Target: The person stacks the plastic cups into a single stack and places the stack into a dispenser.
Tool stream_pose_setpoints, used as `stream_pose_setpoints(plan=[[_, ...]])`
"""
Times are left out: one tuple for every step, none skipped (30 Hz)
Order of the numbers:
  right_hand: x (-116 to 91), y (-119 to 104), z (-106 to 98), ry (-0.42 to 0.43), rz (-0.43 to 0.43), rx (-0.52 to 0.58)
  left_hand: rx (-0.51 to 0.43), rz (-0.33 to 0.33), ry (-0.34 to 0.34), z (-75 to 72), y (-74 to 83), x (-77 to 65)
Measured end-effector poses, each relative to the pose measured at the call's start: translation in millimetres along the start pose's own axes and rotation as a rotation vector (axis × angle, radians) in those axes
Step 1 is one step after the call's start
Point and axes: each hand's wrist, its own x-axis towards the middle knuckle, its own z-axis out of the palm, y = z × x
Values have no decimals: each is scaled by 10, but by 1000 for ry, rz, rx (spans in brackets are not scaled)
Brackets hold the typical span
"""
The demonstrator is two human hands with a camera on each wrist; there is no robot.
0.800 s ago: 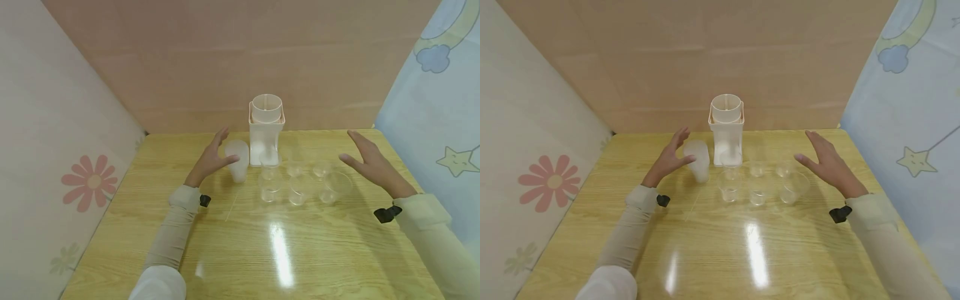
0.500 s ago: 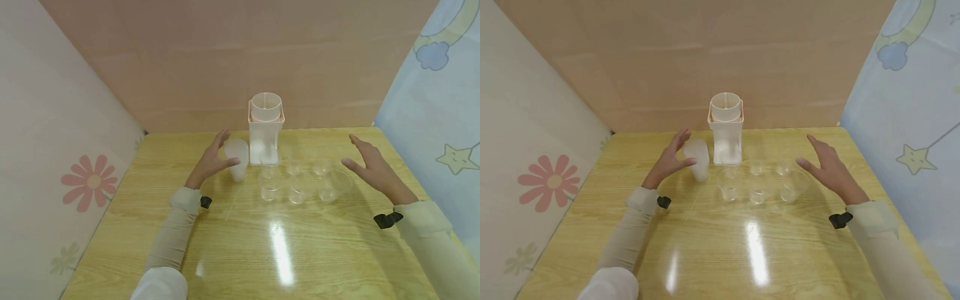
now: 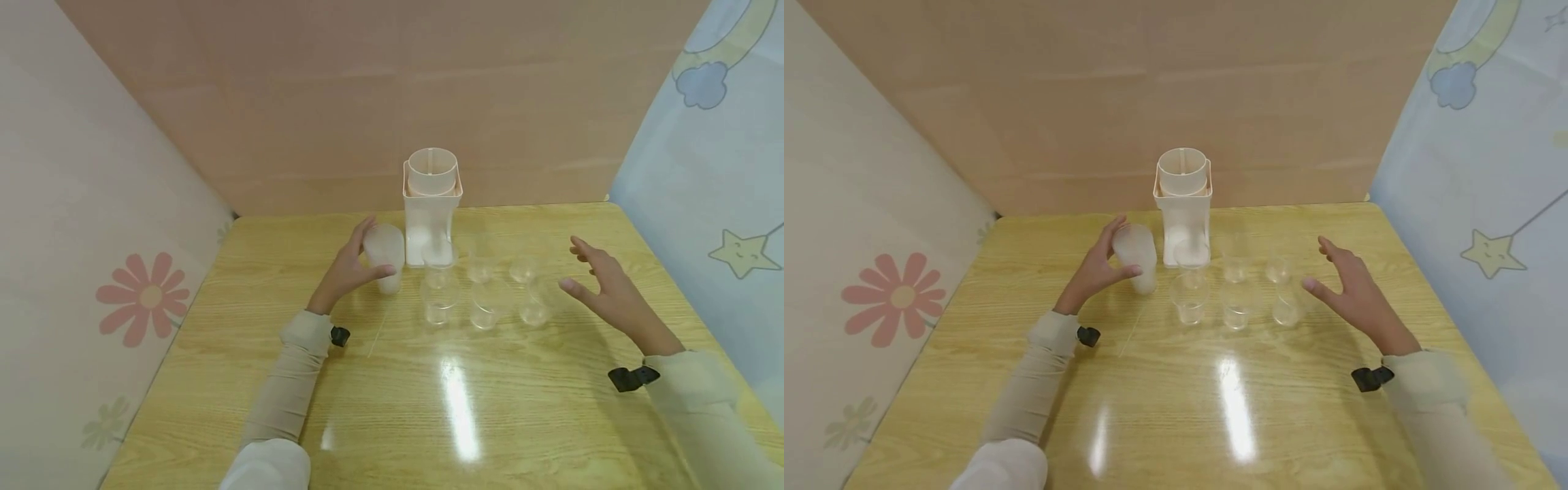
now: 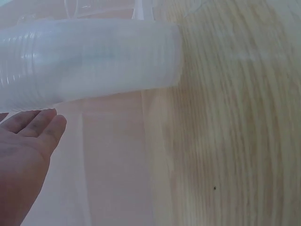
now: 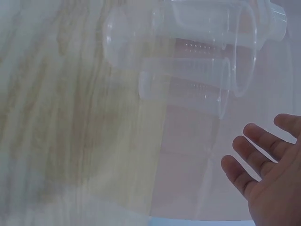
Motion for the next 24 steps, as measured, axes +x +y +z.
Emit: stream_pose_setpoints(plan=[[-17,12,17,-1,-2,6,-4,-5,-1,7,-7,-3],[-35,28,36,1,0,7,-9,-10,-2,13,-16,-7],[-51,43,56,4,-3,6,-13,-14,-2,19,-25,-10],[-67,58,75,9,-3,5,-15,-18,0,24,-29,-15],[-82,82,94,13,-7,4,-20,-20,1,29,-31,-18],[-98,99,114,15,-13,0,-25,-20,2,34,-33,-21],[-111,107,132,18,-19,-3,-31,-22,3,38,-33,-24],[-124,119,152,21,-20,-5,-36,-23,5,41,-35,-26],[-133,127,172,23,-27,-7,-38,-26,7,44,-34,-28],[-139,134,191,24,-28,-6,-39,-28,10,46,-34,-29],[-146,140,210,22,-31,-6,-36,-28,11,47,-35,-27],[-151,135,228,20,-31,-6,-35,-29,13,48,-39,-26],[-154,137,243,18,-27,-2,-34,-28,13,48,-43,-24],[-157,141,259,15,-18,2,-32,-28,13,48,-45,-23],[-161,140,274,12,-6,4,-29,-25,13,49,-48,-22],[-161,139,285,10,5,8,-29,-21,14,49,-52,-19],[-162,138,296,7,14,5,-30,-19,15,49,-57,-16],[-162,135,305,1,25,6,-30,-18,17,49,-63,-15],[-163,134,314,-4,35,8,-30,-17,18,51,-69,-13],[-164,133,324,-10,42,10,-26,-19,21,53,-77,-11],[-165,127,331,-16,46,10,-26,-20,23,56,-86,-9],[-165,128,339,-23,49,10,-27,-21,25,58,-92,-8],[-166,129,345,-31,50,8,-28,-22,27,60,-97,-7],[-167,130,351,-37,53,10,-29,-22,28,63,-102,-7]])
